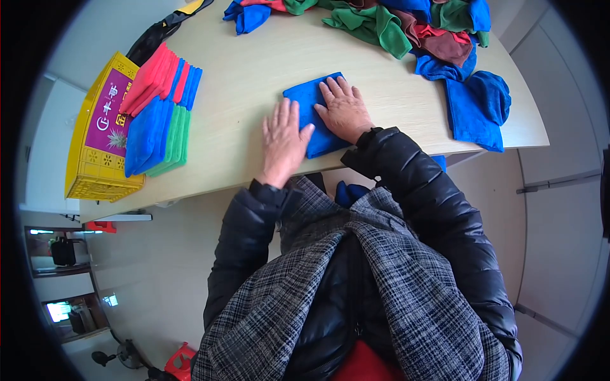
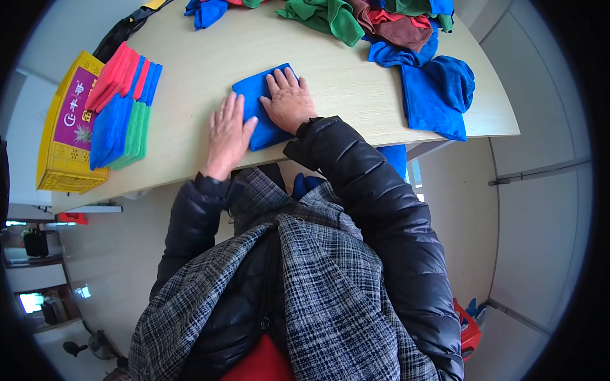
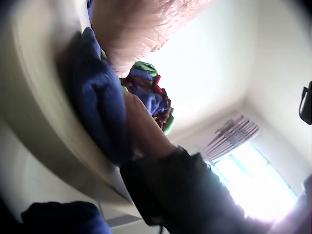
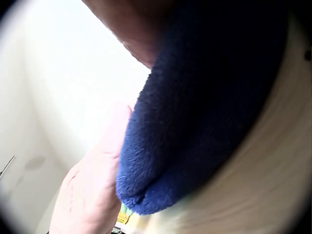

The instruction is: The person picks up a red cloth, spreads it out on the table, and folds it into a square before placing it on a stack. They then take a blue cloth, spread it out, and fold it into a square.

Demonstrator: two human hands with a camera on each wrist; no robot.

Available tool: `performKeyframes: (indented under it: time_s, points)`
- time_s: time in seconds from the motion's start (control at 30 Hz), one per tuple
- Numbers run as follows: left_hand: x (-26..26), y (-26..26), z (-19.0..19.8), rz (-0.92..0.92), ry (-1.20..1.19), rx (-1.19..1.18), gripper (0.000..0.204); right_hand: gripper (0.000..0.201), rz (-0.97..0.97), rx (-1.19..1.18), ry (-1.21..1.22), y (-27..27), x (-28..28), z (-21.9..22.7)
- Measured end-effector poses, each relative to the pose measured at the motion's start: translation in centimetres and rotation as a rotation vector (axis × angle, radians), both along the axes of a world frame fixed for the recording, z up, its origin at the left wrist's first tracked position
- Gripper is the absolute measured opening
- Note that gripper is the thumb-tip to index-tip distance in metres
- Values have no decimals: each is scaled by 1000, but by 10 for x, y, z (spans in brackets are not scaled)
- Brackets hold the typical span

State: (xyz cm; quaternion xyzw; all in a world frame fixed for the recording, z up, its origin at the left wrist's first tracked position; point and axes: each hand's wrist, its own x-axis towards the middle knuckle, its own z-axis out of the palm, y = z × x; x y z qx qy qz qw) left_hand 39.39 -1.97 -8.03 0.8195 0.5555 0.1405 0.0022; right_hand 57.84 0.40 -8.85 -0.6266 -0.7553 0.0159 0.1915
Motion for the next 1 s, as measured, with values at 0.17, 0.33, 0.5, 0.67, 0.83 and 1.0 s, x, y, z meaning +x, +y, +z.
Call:
performKeyframes:
  time_s: [0.17, 0.33, 0.5, 0.67, 0.83, 1.0]
  points:
    - [13, -50, -8, -216, -111, 32, 67, 60, 12, -7, -57, -19, -3, 1]
    - [10, -62, -12, -221, -88, 105, 61, 58, 75, 41, -51, -24, 5, -3]
    - [1, -71, -12, -160, -173, 199, 42, 58, 43, 50, -30, -21, 12, -7]
    - [1, -70, -10, -161, -221, 275, 27, 58, 34, 62, -55, -21, 11, -5]
    - [1, -75, -13, -169, -180, 228, 18, 57, 34, 79, -76, -24, 9, -15]
    - [6, -68, -5, -197, -215, 349, 15, 57, 21, 137, -101, -20, 9, -16]
